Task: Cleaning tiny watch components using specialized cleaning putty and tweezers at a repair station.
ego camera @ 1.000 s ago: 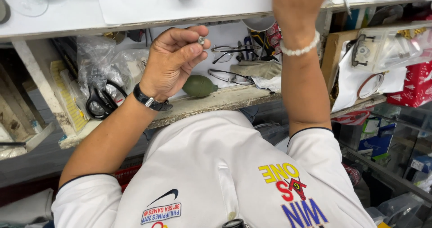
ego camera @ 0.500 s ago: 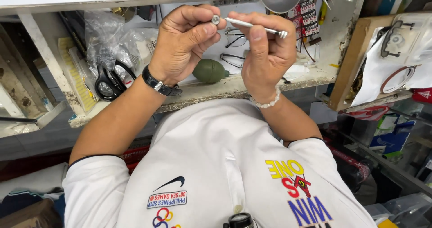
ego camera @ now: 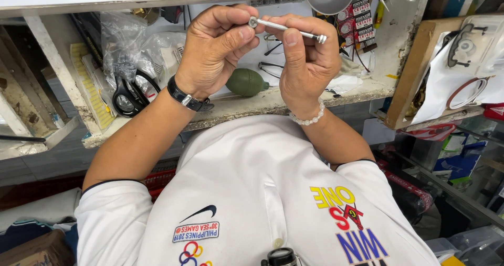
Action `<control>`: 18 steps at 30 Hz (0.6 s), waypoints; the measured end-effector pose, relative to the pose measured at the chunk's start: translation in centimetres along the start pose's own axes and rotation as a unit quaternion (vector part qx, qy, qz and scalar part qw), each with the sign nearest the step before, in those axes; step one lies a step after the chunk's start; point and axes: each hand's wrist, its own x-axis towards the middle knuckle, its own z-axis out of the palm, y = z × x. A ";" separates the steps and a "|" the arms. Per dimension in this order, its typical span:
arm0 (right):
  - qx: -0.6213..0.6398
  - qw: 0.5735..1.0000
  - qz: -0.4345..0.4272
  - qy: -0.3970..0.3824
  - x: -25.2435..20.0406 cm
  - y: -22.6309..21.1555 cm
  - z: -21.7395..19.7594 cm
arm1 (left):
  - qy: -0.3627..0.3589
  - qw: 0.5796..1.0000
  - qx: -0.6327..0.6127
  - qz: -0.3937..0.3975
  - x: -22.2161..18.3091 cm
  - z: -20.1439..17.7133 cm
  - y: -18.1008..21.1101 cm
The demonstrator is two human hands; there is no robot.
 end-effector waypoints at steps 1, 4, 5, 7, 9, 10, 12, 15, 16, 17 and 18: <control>0.007 1.000 -0.001 -0.001 -0.1 0.1 -0.1 | -0.001 1.000 -0.001 0.001 0.0 0.0 0.0; 0.004 1.000 0.009 0.005 -0.2 0.0 0.0 | 0.003 1.000 0.002 0.000 0.0 -0.1 0.0; 0.003 1.000 0.008 0.006 -0.1 0.0 0.0 | 0.002 1.000 0.002 0.000 0.0 -0.1 -0.1; -0.007 1.000 0.008 0.006 0.0 -0.1 0.1 | 0.001 1.000 0.003 0.005 0.1 -0.1 -0.1; 0.005 1.000 0.009 0.007 -0.1 0.1 0.0 | 0.005 1.000 0.003 0.004 0.1 0.1 0.0; 0.017 1.000 0.011 0.008 -0.2 0.2 -0.1 | 0.009 1.000 0.003 0.003 0.1 0.2 0.0; 0.021 1.000 0.018 0.013 -0.2 0.3 -0.1 | 0.010 1.000 0.004 0.002 0.1 0.2 0.0; 0.031 0.999 0.027 0.022 -0.4 0.4 -0.2 | 0.010 1.000 0.004 0.001 0.0 0.1 0.0; 0.037 0.999 0.029 0.026 -0.4 0.4 -0.2 | 0.009 1.000 0.003 0.001 0.0 0.1 0.0; 0.037 0.999 0.028 0.027 -0.4 0.4 -0.2 | 0.009 1.000 0.003 0.001 0.0 0.2 0.0; 0.039 0.998 0.033 0.025 -0.4 0.3 -0.2 | 0.012 1.000 0.002 0.000 0.0 0.2 0.0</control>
